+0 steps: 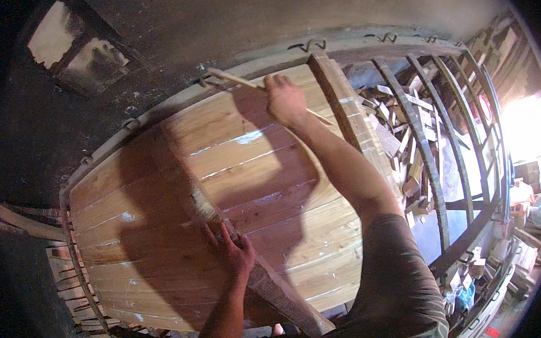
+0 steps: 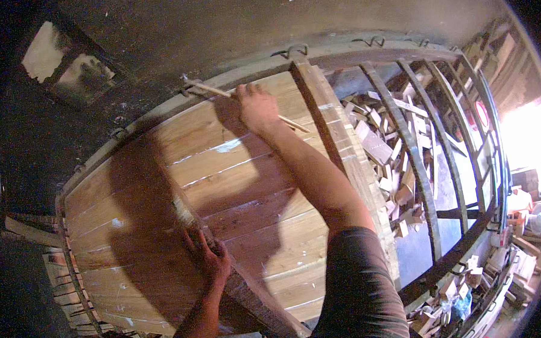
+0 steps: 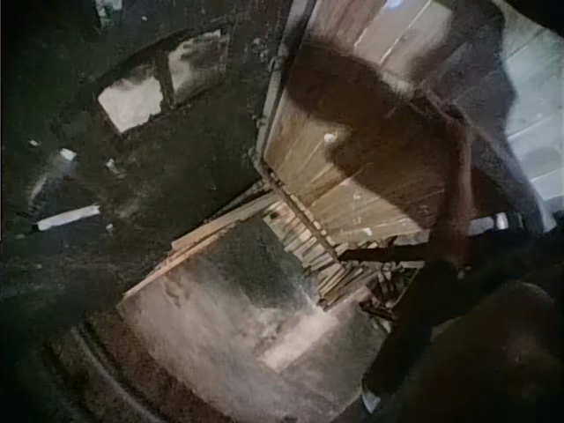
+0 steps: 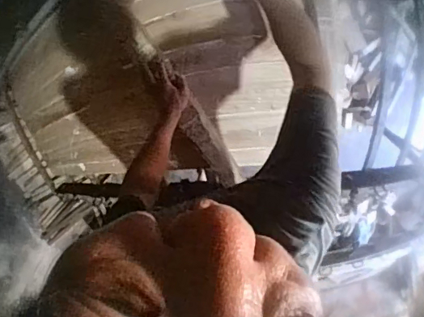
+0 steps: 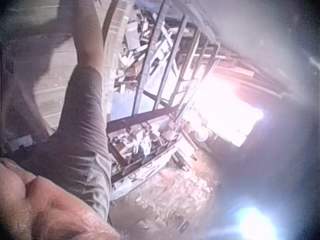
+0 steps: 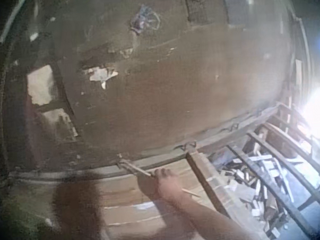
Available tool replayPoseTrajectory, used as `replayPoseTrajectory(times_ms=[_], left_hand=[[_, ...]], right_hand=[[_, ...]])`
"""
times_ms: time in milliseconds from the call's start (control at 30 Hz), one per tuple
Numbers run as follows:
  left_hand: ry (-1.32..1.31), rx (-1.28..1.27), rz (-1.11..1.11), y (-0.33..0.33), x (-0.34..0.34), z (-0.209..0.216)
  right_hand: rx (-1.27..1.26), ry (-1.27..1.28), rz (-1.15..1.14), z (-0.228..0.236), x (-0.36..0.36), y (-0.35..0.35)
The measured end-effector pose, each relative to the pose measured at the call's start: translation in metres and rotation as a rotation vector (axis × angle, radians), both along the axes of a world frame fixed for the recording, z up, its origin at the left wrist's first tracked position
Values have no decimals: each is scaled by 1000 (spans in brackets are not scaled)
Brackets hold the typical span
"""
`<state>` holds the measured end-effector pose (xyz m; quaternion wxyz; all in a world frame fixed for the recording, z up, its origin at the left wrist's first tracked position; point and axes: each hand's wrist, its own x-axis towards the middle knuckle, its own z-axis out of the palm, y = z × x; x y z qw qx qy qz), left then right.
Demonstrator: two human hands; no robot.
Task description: The person applies white glue to the edges of wooden planks using an applicator and fits them into a curved wooden frame. The person moves long wooden boards from a stack, applies glue to their sides, and presses them into position on the structure.
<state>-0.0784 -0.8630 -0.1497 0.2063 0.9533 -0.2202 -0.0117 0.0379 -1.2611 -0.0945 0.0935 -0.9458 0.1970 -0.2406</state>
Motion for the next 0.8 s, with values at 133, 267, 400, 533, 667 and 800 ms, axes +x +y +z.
replayPoseTrajectory(times_ms=[133, 267, 400, 533, 667, 800], left_hand=[[-95, 28, -20, -1, -6, 8], [-424, 41, -131, -10, -5, 19], [-375, -130, -33, 1, -6, 0], [-146, -201, 127, -8, -8, -3], [-258, -248, 81, 8, -5, -20], [-275, -217, 6, -38, -29, 0]], right_hand=[[112, -80, -207, 72, -130, -39], [-146, -267, -343, 66, -283, -20], [418, 2, -227, 5, -404, 175], [676, 259, 112, -32, -467, 391], [507, 326, 32, -34, -497, 465], [518, 300, -146, 29, -490, 447]])
